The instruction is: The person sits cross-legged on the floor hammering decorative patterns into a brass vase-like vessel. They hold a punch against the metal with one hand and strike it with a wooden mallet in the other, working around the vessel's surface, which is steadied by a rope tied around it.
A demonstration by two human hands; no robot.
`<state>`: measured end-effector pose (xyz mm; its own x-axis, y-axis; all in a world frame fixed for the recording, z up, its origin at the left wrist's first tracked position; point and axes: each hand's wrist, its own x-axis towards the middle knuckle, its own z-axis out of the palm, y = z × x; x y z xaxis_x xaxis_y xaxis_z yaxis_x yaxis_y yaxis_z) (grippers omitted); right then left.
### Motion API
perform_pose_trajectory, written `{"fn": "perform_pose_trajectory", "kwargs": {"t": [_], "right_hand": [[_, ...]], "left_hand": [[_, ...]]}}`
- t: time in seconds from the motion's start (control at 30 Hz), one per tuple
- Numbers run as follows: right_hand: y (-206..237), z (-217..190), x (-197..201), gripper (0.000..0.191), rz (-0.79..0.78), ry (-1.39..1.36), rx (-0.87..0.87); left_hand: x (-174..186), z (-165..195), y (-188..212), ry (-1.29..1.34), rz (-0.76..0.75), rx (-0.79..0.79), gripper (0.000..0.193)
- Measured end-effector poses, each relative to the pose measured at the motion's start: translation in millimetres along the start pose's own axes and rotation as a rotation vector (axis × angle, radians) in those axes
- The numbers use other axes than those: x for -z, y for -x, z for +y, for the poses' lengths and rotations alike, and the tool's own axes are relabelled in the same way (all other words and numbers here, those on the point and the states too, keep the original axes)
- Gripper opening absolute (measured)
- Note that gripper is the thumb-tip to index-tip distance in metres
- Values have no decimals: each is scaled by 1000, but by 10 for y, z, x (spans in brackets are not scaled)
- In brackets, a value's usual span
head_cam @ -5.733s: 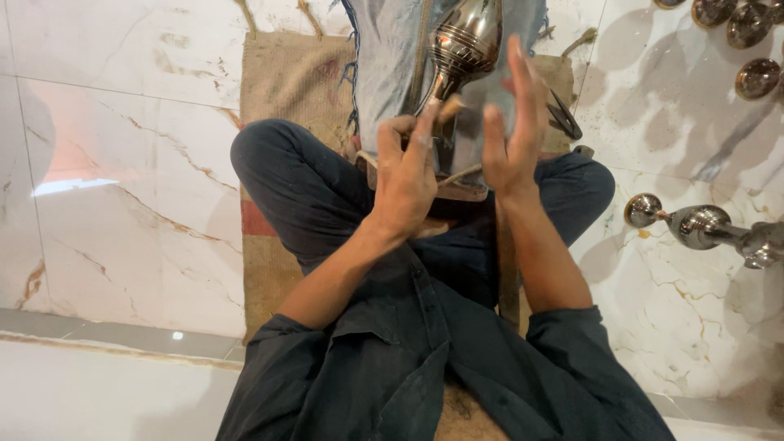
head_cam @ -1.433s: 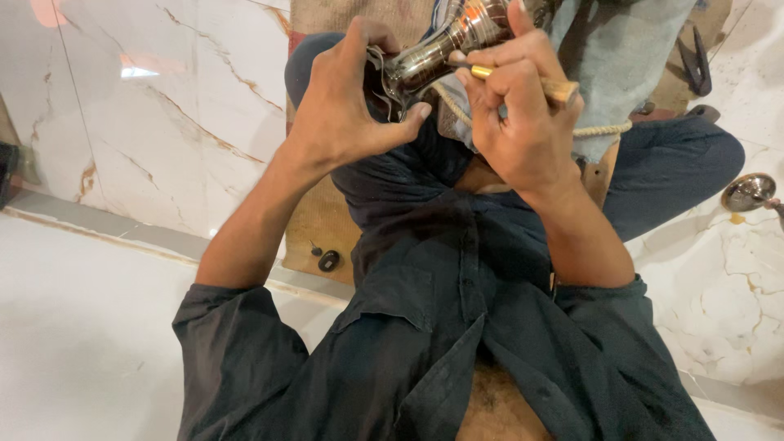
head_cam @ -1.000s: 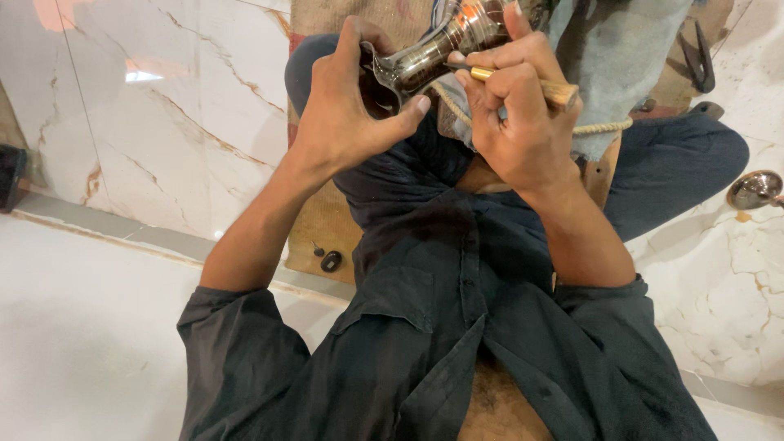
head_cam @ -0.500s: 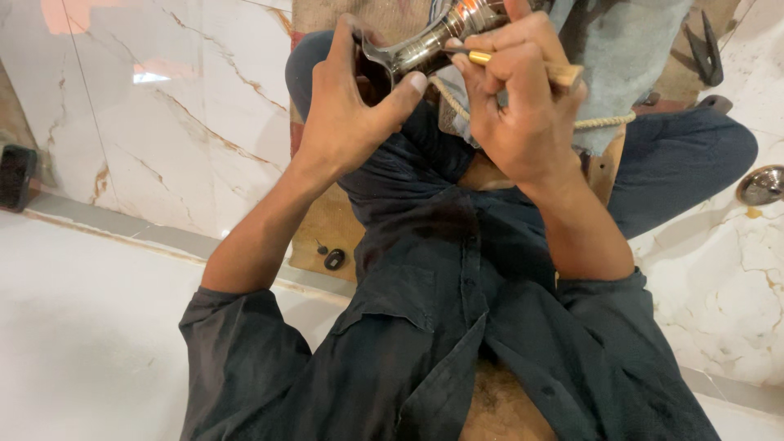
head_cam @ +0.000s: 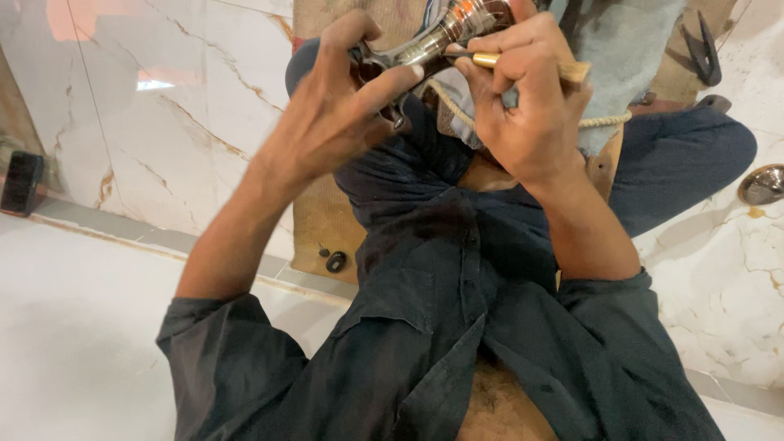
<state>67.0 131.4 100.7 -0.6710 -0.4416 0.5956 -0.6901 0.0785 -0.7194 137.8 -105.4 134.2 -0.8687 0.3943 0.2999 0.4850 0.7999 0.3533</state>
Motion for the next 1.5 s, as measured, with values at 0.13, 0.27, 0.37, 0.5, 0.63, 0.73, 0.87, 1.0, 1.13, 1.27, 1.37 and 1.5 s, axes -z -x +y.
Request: {"fn": "perform_pose_trajectory", "kwargs": {"t": [0.13, 0.27, 0.37, 0.5, 0.63, 0.73, 0.87, 1.0, 1.13, 1.27, 1.37, 1.5], "right_hand": [[-21, -38, 25, 40, -22, 108, 37], [-48, -85, 23, 39, -27, 68, -40], [-76, -117, 6, 38, -28, 116, -31], [-106, -122, 5, 37, -19, 190, 11], [-99, -90, 25, 37, -19, 15, -11], [-69, -87, 39, 38, -51, 127, -26], [-49, -93, 47, 34, -36, 96, -14], [-65, -93, 57, 36, -34, 117, 14], [-85, -88, 61, 36, -47, 149, 3], [-101, -68, 49, 36, -26, 94, 26], [-103, -68, 53, 37, -15, 99, 34], [-95, -99, 81, 37, -1, 122, 31]], "left_hand": [[-11, -210, 21, -223, -63, -182, 50], [-14, -243, 19, -203, -71, -173, 46], [-26, -218, -13, -102, -72, -107, 57], [-53, -195, -36, -51, -45, -55, 61], [-73, -192, -27, -10, -45, -14, 62], [-75, -185, -12, 17, -53, 12, 65], [-91, -177, -5, 75, -42, 21, 66], [-109, -168, 3, 106, -52, 49, 67], [-109, -163, 15, 116, -52, 51, 67], [-100, -141, 14, 151, -74, 102, 72], [-84, -110, 0, 264, -105, 205, 70], [-64, -66, -56, 285, -99, 248, 70]]}}
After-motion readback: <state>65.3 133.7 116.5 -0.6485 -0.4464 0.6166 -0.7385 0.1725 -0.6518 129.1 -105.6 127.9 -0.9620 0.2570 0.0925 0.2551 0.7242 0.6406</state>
